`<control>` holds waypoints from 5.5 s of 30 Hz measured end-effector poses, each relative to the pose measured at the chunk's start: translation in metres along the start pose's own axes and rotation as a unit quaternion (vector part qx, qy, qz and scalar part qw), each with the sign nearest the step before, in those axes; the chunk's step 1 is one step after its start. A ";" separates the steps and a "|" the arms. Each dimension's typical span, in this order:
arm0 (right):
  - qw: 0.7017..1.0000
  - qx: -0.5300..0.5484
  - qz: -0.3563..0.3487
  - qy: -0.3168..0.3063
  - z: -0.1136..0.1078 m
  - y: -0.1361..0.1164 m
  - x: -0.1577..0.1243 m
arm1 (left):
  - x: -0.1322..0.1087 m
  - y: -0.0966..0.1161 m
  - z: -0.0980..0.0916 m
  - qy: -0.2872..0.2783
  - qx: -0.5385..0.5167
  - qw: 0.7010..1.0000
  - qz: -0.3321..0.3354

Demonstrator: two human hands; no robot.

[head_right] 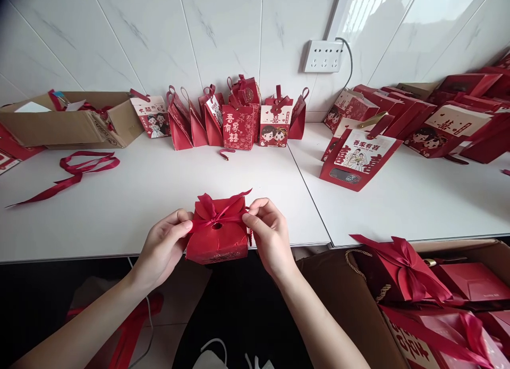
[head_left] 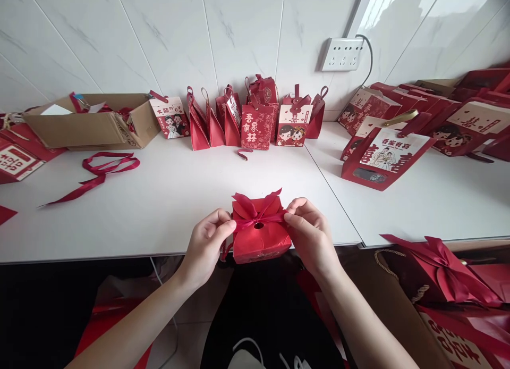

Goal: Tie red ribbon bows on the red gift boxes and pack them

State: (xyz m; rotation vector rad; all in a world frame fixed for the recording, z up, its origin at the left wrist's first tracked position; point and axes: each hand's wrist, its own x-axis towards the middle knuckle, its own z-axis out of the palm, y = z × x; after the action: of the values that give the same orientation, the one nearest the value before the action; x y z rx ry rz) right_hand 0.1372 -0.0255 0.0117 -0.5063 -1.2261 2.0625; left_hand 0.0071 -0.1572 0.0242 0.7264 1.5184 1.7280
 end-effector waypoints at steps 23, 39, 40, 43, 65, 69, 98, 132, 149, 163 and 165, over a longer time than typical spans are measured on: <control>1.000 0.003 -0.010 0.008 0.006 0.015 0.000 | -0.005 0.010 0.002 0.040 0.031 0.998 -0.032; 0.999 0.049 -0.006 0.012 0.002 0.022 0.005 | -0.004 0.007 0.000 0.061 -0.028 0.997 -0.047; 0.999 0.050 -0.006 0.011 0.002 0.022 0.006 | -0.004 0.007 0.000 0.060 -0.028 0.997 -0.049; 0.997 0.071 0.003 0.017 0.001 0.023 0.007 | -0.003 0.006 -0.002 0.057 -0.027 0.997 -0.051; 0.988 -0.143 -0.034 0.047 -0.036 -0.009 0.011 | -0.020 0.025 -0.019 -0.144 0.307 0.941 0.017; 0.931 -0.332 -0.150 0.009 -0.041 -0.029 -0.018 | -0.011 0.026 -0.018 -0.054 0.365 0.909 0.193; 0.849 -0.486 -0.190 0.083 -0.034 -0.020 -0.030 | 0.054 0.012 0.039 -0.109 0.454 0.854 0.229; 0.916 -0.399 -0.015 -0.030 -0.038 -0.032 -0.035 | 0.068 0.041 0.037 -0.231 0.468 0.833 0.186; 0.924 -0.380 0.014 -0.036 -0.019 -0.025 -0.052 | 0.056 0.025 0.045 -0.136 0.442 0.862 0.210; 0.912 -0.395 0.049 -0.097 -0.024 -0.025 -0.061 | 0.061 0.020 0.044 -0.126 0.423 0.877 0.188; 0.897 -0.405 0.089 -0.153 -0.015 -0.021 -0.066 | 0.061 0.020 0.044 -0.122 0.416 0.882 0.184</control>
State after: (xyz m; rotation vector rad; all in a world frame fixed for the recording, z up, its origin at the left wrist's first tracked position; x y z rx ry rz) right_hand 0.2001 -0.0565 0.0222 -0.6938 -2.3214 1.7304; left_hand 0.0036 -0.0834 0.0481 1.6876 2.0204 1.0869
